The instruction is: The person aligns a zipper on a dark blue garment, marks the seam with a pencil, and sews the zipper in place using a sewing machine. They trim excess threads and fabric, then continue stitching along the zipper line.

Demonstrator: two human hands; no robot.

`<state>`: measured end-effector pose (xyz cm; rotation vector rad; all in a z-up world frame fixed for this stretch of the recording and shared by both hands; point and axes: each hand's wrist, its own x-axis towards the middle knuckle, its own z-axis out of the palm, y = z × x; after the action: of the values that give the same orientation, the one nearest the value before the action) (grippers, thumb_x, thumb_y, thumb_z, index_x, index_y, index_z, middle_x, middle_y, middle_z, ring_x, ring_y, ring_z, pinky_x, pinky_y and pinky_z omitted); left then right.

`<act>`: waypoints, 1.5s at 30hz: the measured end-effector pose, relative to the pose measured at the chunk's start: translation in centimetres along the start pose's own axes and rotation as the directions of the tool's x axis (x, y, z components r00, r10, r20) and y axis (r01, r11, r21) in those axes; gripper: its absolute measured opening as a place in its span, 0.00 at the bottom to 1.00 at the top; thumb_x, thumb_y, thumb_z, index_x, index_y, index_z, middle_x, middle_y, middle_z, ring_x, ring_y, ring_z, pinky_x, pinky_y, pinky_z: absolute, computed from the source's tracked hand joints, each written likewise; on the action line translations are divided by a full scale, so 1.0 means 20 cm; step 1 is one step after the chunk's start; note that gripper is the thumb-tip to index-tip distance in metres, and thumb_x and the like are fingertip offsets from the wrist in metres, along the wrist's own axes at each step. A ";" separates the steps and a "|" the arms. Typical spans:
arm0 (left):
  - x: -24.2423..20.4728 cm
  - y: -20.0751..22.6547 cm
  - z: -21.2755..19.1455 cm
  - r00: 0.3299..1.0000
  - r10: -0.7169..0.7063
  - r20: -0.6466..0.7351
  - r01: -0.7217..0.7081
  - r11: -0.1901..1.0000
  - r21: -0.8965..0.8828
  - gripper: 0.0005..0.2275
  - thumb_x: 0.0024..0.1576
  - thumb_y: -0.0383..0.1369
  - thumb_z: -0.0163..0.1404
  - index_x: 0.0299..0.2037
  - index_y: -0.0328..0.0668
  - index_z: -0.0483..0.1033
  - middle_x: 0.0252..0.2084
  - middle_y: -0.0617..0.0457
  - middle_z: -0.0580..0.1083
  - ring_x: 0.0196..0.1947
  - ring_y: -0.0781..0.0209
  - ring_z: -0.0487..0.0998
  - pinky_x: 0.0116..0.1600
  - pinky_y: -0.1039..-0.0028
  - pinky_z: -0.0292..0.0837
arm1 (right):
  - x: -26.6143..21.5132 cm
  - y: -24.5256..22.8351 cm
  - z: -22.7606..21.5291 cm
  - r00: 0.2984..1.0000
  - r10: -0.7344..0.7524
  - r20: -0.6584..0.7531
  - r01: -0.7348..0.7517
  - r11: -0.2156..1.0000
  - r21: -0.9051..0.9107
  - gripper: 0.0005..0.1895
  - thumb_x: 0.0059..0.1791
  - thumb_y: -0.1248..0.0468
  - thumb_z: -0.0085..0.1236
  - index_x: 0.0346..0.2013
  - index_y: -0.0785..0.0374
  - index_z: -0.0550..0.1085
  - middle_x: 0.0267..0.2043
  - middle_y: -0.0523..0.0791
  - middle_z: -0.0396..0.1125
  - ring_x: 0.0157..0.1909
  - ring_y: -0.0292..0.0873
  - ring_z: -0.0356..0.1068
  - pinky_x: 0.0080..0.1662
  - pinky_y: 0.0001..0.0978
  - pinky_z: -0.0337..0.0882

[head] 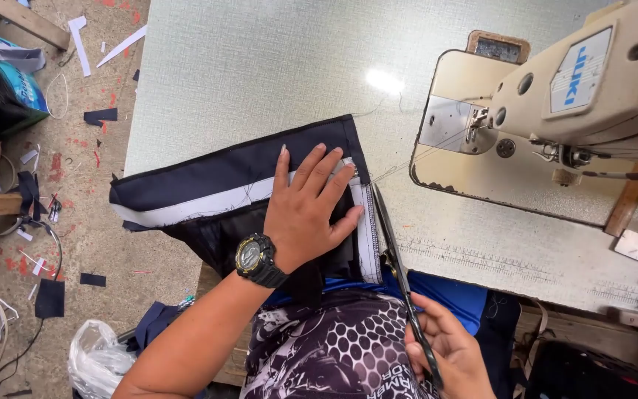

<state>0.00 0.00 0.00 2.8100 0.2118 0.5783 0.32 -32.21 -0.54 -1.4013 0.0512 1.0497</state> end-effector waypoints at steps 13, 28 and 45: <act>0.00 0.00 0.00 1.000 -0.001 0.000 0.001 1.000 -0.002 0.21 0.58 0.46 0.56 0.57 0.45 0.75 0.62 0.47 0.72 0.66 0.47 0.70 0.69 0.36 0.55 | 0.03 -0.01 0.12 0.994 0.029 -0.101 -0.024 0.999 0.044 0.38 0.44 0.75 0.58 0.69 0.67 0.61 0.30 0.54 0.66 0.17 0.41 0.63 0.17 0.29 0.65; -0.06 -0.06 -0.04 0.985 0.150 0.087 -0.139 0.982 -0.125 0.22 0.59 0.48 0.56 0.58 0.45 0.74 0.66 0.48 0.68 0.69 0.48 0.67 0.72 0.40 0.50 | 0.29 -0.41 0.06 0.995 -0.032 0.099 0.048 0.984 -0.170 0.36 0.44 0.66 0.61 0.67 0.69 0.63 0.29 0.51 0.65 0.16 0.37 0.60 0.18 0.25 0.66; -0.04 -0.04 -0.06 0.986 0.161 0.043 -0.153 0.976 -0.156 0.20 0.59 0.46 0.55 0.54 0.43 0.75 0.61 0.46 0.73 0.65 0.46 0.71 0.71 0.42 0.54 | -0.09 -0.46 -0.38 0.952 0.071 -0.297 -0.206 0.868 -0.451 0.42 0.35 0.85 0.68 0.63 0.64 0.76 0.36 0.57 0.81 0.42 0.45 0.78 0.56 0.30 0.75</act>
<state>-1.22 0.95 0.46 2.7057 -0.0644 0.5253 8.99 -37.71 5.77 -2.0177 0.1002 1.0210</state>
